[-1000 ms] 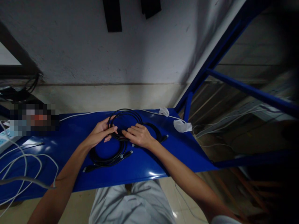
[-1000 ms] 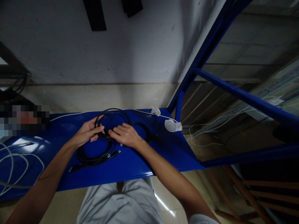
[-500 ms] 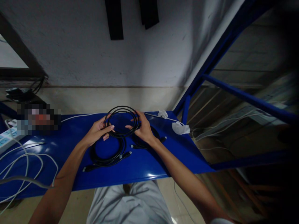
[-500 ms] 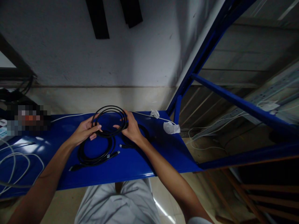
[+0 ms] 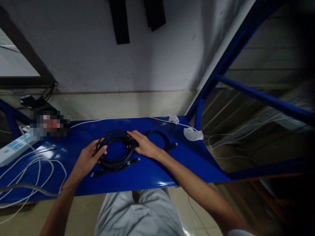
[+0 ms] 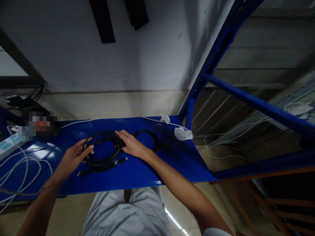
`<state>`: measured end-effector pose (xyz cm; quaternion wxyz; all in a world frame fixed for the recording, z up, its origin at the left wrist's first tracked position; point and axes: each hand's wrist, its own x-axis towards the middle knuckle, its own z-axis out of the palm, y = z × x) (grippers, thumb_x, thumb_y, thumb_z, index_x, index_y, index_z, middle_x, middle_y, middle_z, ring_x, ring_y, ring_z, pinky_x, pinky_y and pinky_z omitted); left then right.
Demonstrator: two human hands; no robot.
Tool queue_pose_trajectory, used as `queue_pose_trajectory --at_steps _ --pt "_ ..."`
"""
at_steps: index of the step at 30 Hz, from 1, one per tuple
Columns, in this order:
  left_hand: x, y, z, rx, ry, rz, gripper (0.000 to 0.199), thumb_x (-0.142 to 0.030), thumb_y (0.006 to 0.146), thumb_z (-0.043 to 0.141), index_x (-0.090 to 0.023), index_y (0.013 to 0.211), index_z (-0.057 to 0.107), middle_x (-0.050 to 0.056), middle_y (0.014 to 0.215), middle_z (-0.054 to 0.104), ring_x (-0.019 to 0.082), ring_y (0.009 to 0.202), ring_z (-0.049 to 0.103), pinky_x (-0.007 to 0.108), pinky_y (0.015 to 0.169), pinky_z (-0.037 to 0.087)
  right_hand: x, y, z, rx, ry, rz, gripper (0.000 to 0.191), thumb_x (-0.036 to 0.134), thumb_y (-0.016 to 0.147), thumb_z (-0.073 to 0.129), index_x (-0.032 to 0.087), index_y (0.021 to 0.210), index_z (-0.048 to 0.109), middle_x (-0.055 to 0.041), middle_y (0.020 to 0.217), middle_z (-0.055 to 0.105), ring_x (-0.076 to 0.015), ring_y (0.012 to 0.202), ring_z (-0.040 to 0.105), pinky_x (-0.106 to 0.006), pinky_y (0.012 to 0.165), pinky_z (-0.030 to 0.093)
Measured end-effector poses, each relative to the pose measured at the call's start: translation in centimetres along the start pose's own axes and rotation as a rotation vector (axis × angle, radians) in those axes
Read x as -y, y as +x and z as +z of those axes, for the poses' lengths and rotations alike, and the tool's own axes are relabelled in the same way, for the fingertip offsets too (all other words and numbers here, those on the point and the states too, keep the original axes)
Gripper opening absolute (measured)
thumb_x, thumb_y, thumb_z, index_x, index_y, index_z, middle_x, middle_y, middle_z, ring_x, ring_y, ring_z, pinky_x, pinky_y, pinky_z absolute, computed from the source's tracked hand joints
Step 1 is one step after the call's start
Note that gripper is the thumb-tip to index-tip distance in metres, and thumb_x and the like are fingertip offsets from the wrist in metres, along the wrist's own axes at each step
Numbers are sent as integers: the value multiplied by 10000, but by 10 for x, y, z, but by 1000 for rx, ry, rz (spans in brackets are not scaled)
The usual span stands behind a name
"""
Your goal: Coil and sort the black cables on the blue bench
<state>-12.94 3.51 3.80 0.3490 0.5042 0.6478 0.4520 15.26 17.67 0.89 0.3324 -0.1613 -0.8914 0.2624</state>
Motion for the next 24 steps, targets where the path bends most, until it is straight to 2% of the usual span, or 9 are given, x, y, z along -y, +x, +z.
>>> queue_pose_trajectory --at_steps 2,4,6,9,12,16,18,21,24 --pt "10 -3 -1 -84 112 46 667 -636 887 801 -202 1380 690 95 998 810 288 913 784 361 755 622 1 -1 6 63 -6 2 761 71 982 643 184 1688 382 -197 1479 603 -289 1356 628 -496 1160 556" --pt "20 -3 -1 -156 217 104 594 -630 922 756 -219 1348 716 113 1162 809 319 1092 772 422 949 609 1 -1 8 94 -28 -7 755 -5 955 590 146 1673 411 -198 1456 625 -279 1355 625 -489 1179 535" --pt "29 -2 -1 -203 311 150 541 -624 947 717 -227 1314 735 116 1250 788 324 1136 753 449 1024 577 0 1 8 108 -69 -21 684 -17 968 562 122 1631 474 -186 1382 678 -271 1304 645 -493 1170 531" --pt "37 3 -3 -196 367 193 529 -629 956 692 -219 1284 752 127 1285 761 313 1104 739 447 990 576 0 4 5 102 -130 -30 582 -2 1006 533 118 1576 544 -166 1296 728 -260 1239 671 -491 1131 538" --pt "34 16 -7 -183 371 197 561 -666 938 695 -215 1263 770 135 1288 753 310 1095 730 423 922 581 0 5 -1 54 -158 -11 519 24 1024 534 145 1526 592 -145 1297 741 -247 1248 676 -480 1142 525" --pt "17 56 -12 -157 258 197 569 -677 932 699 -191 1215 782 137 1194 801 297 1084 748 414 961 567 -6 6 -15 2 -253 59 404 90 1043 565 172 1426 663 -130 1274 757 -246 1211 700 -473 1118 534" --pt "12 82 -13 -149 157 230 552 -659 921 714 -164 1154 785 144 1134 814 292 1085 762 424 1021 554 -16 7 -28 -51 -296 98 327 138 1057 589 171 1363 698 -141 1290 761 -251 1192 716 -470 1105 539" --pt "13 116 -11 -151 100 276 527 -631 901 720 -144 1094 780 143 1036 816 285 1018 774 428 1016 564 -34 6 -55 -175 -262 200 299 173 1069 597 162 1348 705 -134 1218 795 -233 1092 764 -421 1024 586" --pt "23 131 -9 -194 77 298 504 -591 917 694 -134 1117 769 134 1000 805 267 964 768 411 981 579 -43 -9 -87 -226 -256 300 288 237 1073 629 150 1333 717 -132 1136 816 -236 994 790 -413 966 611"
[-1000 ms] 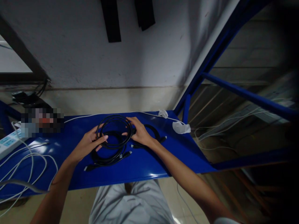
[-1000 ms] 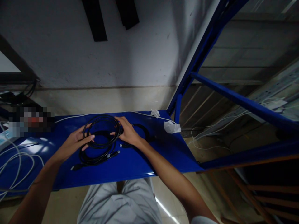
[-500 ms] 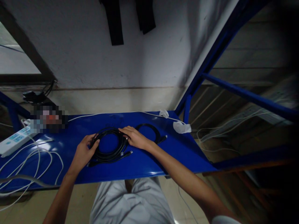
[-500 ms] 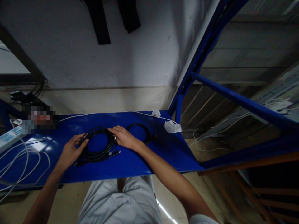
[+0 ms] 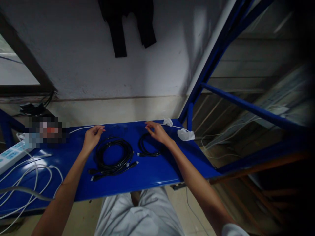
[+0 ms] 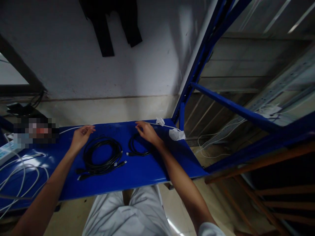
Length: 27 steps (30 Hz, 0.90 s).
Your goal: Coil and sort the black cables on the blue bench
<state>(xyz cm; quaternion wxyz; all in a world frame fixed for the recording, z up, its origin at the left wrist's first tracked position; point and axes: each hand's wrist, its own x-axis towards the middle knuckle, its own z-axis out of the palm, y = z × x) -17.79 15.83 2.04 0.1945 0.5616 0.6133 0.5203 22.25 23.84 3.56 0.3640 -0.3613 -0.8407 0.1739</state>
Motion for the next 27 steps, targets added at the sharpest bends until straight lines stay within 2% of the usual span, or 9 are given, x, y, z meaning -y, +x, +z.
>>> queue_pose_trajectory --at_steps 2,5,9,10,12,14,16,22,27 --pt "8 -3 -2 -43 8 1 489 -560 950 658 -132 1162 759 125 1007 799 251 934 760 399 960 584 -2 -16 -19 18 -25 15 293 300 1078 649 153 1318 728 -136 1133 813 -253 1007 789 -436 978 609" --pt "14 -11 -9 -116 64 28 434 -508 996 616 -151 1200 754 108 1027 796 241 923 748 386 947 580 10 -58 -34 102 -28 -11 321 413 1063 693 185 1281 755 -141 1240 785 -283 1172 751 -486 1081 567" --pt "8 -17 -15 -203 154 66 380 -464 1033 582 -179 1211 760 88 1010 799 245 936 746 371 929 570 29 -113 -31 205 -71 41 522 537 905 865 252 1329 763 -148 1359 730 -336 1296 689 -560 1135 530" --pt "5 -18 -14 -212 176 70 376 -457 1039 573 -181 1212 761 86 1006 800 245 934 747 367 918 568 32 -123 -29 203 -83 47 536 532 885 885 260 1332 765 -150 1380 718 -343 1312 679 -566 1141 525" --pt "-2 -20 -12 -212 222 82 369 -438 1048 554 -181 1216 759 84 1007 803 247 940 750 358 894 561 34 -134 -26 187 -88 41 424 471 930 858 272 1296 780 -139 1372 721 -329 1313 678 -556 1146 521" --pt "-8 -22 -9 -200 273 106 363 -420 1053 538 -183 1222 756 84 1017 805 253 967 752 356 888 552 35 -136 -25 170 -67 19 244 395 1002 787 266 1209 799 -118 1294 751 -296 1250 705 -523 1120 536" --pt "-12 -24 -7 -185 316 129 357 -407 1055 530 -189 1228 754 83 1026 808 263 998 751 365 896 546 36 -135 -26 170 -42 -3 152 357 1040 737 258 1139 798 -98 1215 772 -271 1179 726 -489 1080 553" --pt "-12 -25 -8 -189 331 157 344 -383 1058 527 -194 1236 753 86 1022 808 277 1028 744 376 911 532 43 -119 -24 191 -57 -20 183 360 1094 650 246 1208 737 -92 1184 778 -262 1137 738 -444 1021 571" --pt "-14 -26 -8 -199 331 163 356 -393 1057 524 -184 1226 757 91 1017 808 265 1015 742 368 902 527 52 -89 -23 216 -81 -80 198 340 1120 600 219 1238 704 -97 1163 772 -255 1069 749 -409 938 601"
